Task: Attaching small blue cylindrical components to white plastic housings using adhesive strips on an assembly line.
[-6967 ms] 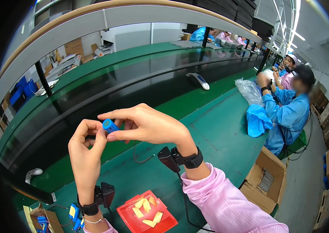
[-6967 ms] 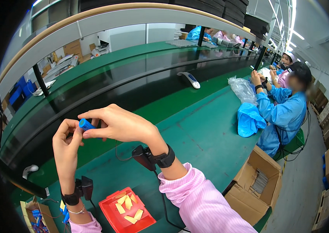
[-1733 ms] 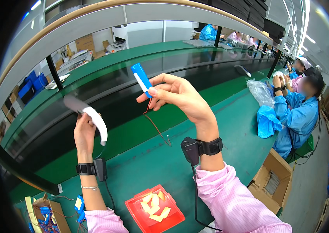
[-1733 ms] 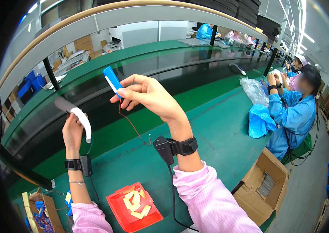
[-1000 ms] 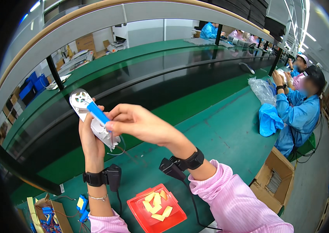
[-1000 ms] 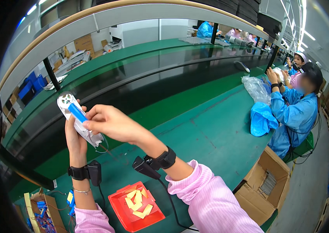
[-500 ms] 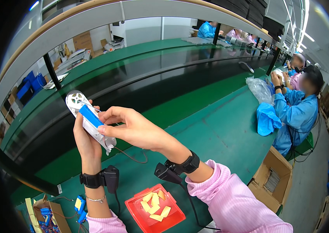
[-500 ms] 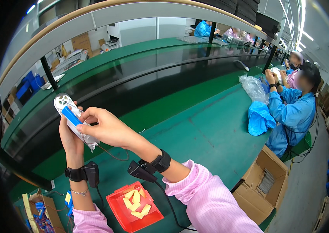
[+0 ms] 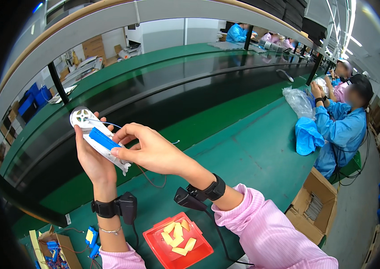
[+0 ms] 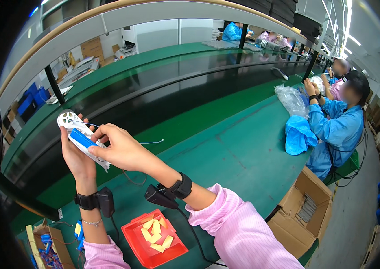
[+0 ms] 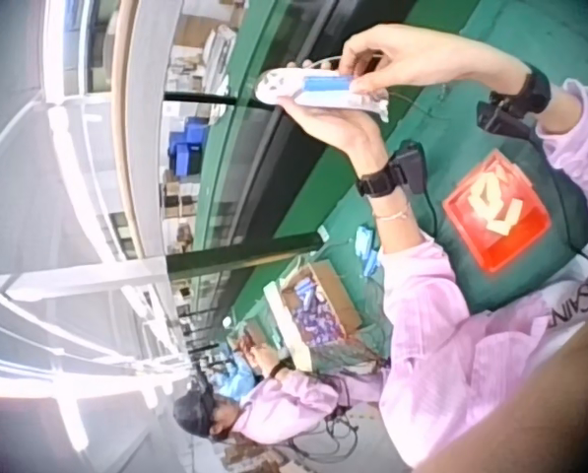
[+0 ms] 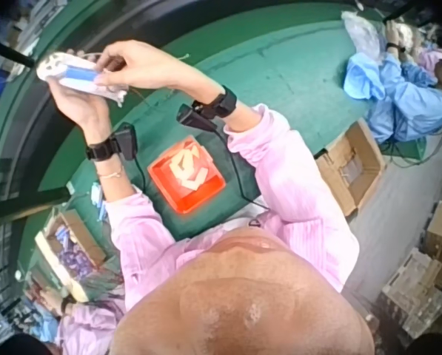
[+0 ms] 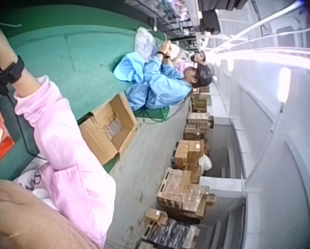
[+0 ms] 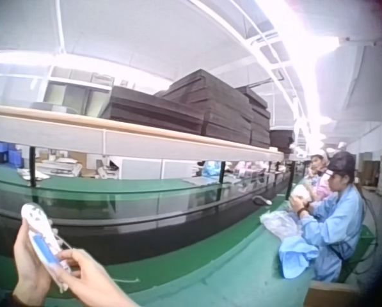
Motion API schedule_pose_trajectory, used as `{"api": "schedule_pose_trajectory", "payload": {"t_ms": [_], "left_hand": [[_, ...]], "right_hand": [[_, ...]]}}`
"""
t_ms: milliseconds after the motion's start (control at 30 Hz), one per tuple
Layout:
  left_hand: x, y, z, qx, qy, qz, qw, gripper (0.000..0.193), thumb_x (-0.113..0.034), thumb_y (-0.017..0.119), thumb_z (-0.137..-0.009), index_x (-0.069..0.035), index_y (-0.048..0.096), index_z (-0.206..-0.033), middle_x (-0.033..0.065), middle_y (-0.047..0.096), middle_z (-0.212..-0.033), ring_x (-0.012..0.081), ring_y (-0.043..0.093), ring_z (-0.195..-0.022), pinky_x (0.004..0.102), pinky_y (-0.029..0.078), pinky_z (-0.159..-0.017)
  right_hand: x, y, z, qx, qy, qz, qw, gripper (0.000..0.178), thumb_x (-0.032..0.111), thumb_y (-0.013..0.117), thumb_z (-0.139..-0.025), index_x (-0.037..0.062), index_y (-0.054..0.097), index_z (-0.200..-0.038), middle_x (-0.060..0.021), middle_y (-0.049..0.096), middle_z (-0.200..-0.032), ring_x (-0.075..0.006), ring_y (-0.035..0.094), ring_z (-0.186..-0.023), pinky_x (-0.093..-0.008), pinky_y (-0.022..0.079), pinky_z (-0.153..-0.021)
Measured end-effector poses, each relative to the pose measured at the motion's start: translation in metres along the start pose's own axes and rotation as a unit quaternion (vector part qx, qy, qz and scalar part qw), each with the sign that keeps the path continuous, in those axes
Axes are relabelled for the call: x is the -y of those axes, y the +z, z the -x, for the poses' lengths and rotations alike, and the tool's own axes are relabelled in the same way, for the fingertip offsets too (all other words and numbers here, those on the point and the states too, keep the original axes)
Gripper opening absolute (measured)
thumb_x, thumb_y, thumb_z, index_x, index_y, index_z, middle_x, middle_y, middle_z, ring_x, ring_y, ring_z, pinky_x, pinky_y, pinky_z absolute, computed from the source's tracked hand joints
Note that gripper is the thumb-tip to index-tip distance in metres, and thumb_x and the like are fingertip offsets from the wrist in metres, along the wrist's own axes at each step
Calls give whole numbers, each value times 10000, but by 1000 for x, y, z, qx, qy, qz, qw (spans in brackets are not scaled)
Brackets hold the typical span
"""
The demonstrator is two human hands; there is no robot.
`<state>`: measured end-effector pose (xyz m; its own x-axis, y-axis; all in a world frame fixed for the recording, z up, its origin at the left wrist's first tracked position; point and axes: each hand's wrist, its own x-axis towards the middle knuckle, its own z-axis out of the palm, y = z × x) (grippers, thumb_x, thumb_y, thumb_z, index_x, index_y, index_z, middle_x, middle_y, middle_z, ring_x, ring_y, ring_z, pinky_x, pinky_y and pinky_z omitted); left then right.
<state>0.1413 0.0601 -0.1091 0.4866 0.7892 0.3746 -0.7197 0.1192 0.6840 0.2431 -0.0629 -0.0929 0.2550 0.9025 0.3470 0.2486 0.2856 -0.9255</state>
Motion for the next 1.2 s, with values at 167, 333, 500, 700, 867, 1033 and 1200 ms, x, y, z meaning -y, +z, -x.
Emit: {"api": "schedule_pose_trajectory", "payload": {"t_ms": [167, 333, 500, 700, 867, 1033, 1200], "left_hand": [[2, 12, 4, -6, 11, 16, 1000, 540, -411, 357, -1031, -6, 395, -1385, 161, 557, -1275, 258, 593, -1039, 389, 492, -898], [-11, 2, 3, 17, 18, 69, 997, 546, -406, 318, -1038, 22, 409, -1365, 179, 570, -1239, 282, 602, -1039, 397, 489, -909], [6, 6, 2, 38, 12, 77, 996, 542, -400, 313, -1046, 26, 413, -1367, 189, 572, -1228, 300, 598, -1068, 405, 491, -932], [-4, 12, 11, 44, 8, 81, 996, 553, -444, 330, -1042, -25, 389, -1397, 180, 550, -1258, 287, 588, -1095, 421, 485, -962], [0, 15, 14, 57, -12, 109, 992, 555, -459, 315, -1043, -40, 386, -1399, 168, 556, -1238, 281, 576, -1101, 429, 486, -950], [4, 23, 18, 54, -16, 108, 993, 556, -469, 307, -1042, -40, 390, -1385, 165, 565, -1217, 272, 573, -1087, 433, 488, -930], [3, 19, 18, 46, -13, 116, 992, 554, -467, 302, -1045, -40, 392, -1386, 166, 566, -1214, 274, 581, -1075, 431, 483, -933]], "right_hand": [[0, -8, 1, -32, 4, 64, 997, 262, 146, 714, -858, -50, 642, -1017, -105, 658, -962, -139, 611, -885, -298, 532, -771], [-2, 10, -6, -44, -4, 56, 997, 270, 107, 728, -837, -63, 650, -1031, -66, 666, -855, -93, 611, -776, -268, 532, -724], [-5, -1, -2, -76, 9, 66, 995, 286, 128, 742, -841, -61, 659, -1038, -91, 689, -869, -96, 653, -773, -252, 534, -708], [1, 8, -3, -79, -6, 81, 994, 305, 116, 744, -823, -74, 666, -1049, -135, 685, -862, -150, 661, -758, -290, 541, -702], [4, 12, -1, -93, -41, 83, 991, 302, 106, 726, -831, -49, 674, -1085, -126, 685, -841, -147, 667, -729, -283, 543, -683], [10, 12, 3, -107, -42, 69, 991, 283, 90, 709, -833, -29, 684, -1088, -119, 687, -797, -143, 659, -676, -272, 540, -650], [7, 20, 2, -111, -74, 88, 987, 252, 65, 689, -837, -39, 685, -1067, -133, 689, -802, -168, 665, -712, -298, 535, -667]]}}
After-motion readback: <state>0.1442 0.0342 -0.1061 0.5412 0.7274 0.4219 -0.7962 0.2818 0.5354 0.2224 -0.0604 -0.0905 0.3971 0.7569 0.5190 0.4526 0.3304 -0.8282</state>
